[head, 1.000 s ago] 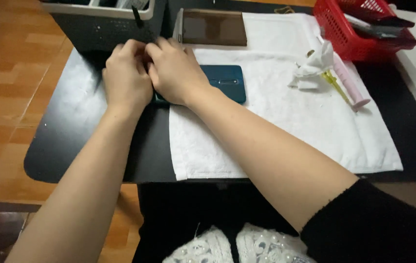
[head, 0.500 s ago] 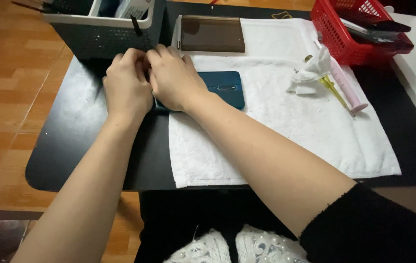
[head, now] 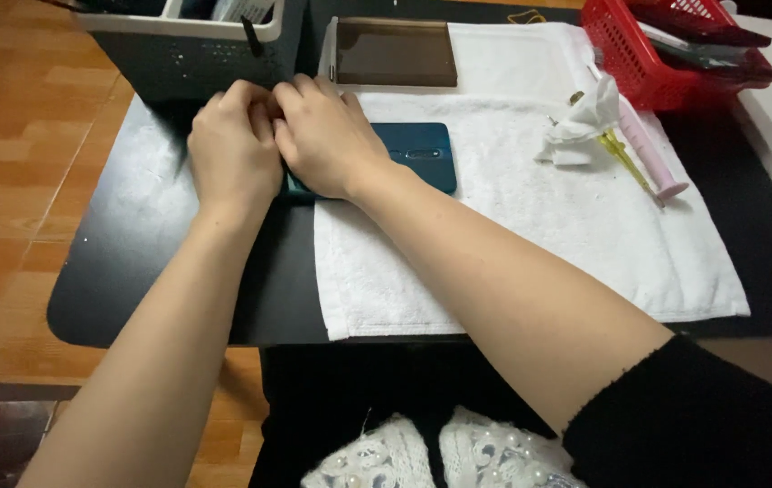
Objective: Disassembling a smartphone by prying off the back cover and manipulating internal components using a knife and a small tool.
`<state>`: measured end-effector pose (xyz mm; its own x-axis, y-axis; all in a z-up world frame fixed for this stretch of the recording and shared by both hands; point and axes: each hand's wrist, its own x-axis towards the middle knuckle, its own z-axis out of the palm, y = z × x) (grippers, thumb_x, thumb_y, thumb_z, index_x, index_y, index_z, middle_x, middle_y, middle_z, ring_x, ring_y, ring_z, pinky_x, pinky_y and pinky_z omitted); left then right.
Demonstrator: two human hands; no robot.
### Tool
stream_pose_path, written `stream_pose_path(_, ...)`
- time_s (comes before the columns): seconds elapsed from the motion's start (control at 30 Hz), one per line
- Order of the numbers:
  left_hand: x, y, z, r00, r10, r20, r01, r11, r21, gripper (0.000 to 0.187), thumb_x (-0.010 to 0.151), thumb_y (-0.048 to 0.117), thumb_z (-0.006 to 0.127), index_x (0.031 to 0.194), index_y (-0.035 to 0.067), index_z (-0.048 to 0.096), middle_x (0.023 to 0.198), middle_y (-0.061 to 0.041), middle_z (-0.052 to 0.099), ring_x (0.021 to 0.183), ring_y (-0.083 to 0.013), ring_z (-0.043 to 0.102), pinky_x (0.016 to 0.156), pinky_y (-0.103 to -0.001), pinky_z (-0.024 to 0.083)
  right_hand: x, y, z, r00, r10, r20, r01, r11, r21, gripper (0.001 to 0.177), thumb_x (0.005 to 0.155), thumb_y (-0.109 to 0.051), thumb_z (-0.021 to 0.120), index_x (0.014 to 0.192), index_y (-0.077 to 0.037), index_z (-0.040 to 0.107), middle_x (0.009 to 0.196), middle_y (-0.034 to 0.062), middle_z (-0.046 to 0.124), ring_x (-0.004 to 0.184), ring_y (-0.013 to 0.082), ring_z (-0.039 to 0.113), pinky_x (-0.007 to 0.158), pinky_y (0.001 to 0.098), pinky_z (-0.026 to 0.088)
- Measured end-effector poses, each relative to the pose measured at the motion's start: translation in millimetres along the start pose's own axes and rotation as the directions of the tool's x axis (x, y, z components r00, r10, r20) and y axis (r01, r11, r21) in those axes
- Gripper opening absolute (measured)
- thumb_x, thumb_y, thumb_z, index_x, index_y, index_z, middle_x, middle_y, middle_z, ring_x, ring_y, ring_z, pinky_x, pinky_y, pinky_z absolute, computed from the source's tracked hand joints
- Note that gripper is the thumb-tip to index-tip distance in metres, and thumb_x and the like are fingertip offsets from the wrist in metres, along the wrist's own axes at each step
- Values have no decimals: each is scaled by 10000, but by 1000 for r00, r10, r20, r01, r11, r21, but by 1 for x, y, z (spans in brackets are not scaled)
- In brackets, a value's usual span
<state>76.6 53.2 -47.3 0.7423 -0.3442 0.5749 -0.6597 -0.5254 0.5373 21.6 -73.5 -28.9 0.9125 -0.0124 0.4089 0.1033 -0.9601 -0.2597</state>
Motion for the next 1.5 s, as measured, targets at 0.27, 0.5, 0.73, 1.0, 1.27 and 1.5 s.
stream_pose_path(0.27, -2, 3, 1, 1000, 4, -19, -2, 996, 93, 187, 1006, 162, 524, 985, 108, 702, 895, -114, 707, 800, -353, 653, 580, -507, 487, -4, -1, -4, 996, -31, -86, 32, 999, 18, 111, 934, -217, 503, 1004, -142, 546, 1036, 63, 655, 1020, 316, 588, 824, 510, 439)
stream_pose_path(0.5, -4, 14, -3, 994, 81, -68, -67, 981, 183, 136, 1065, 177, 530, 979, 103, 605, 896, -81, 665, 827, -337, 576, 541, -505, 465, -7, -8, -13, 992, -16, -125, 27, 996, 82, 187, 903, -79, 461, 1072, -155, 486, 1001, 62, 689, 938, 330, 603, 809, 492, 445)
stream_pose_path(0.73, -3, 17, -8, 999, 50, 12, -50, 998, 44, 168, 1071, 184, 509, 1059, 108, 659, 981, -125, 680, 903, -364, 609, 642, -500, 481, -5, -5, -7, 987, 8, -163, -4, 1000, 21, 99, 957, -194, 496, 1019, -122, 523, 963, 108, 687, 927, 359, 612, 738, 516, 464)
stream_pose_path(1.0, -4, 19, -11, 999, 24, 33, -25, 998, 49, 86, 1005, 123, 573, 1040, 119, 652, 983, -112, 670, 913, -355, 616, 669, -502, 486, -5, -1, -3, 978, 51, -201, -62, 997, -50, 225, 970, -282, 492, 928, -110, 630, 935, 110, 686, 933, 351, 609, 766, 517, 479)
stream_pose_path(1.27, -4, 20, -12, 997, -22, 74, 14, 995, 101, 77, 1019, 93, 592, 1062, 138, 637, 994, -106, 661, 923, -363, 616, 611, -522, 495, -5, 21, -3, 980, 106, -167, -112, 993, -32, 288, 1003, -288, 510, 870, -89, 670, 927, 137, 696, 952, 384, 594, 752, 537, 468)
stream_pose_path(1.5, -6, 19, -13, 998, -20, 53, 15, 996, 83, 73, 1009, 88, 620, 1060, 141, 627, 969, -93, 669, 907, -345, 619, 644, -508, 488, -10, 32, -10, 980, 126, -153, -125, 992, 14, 322, 1020, -323, 552, 911, -62, 707, 897, 138, 683, 918, 396, 613, 657, 532, 485)
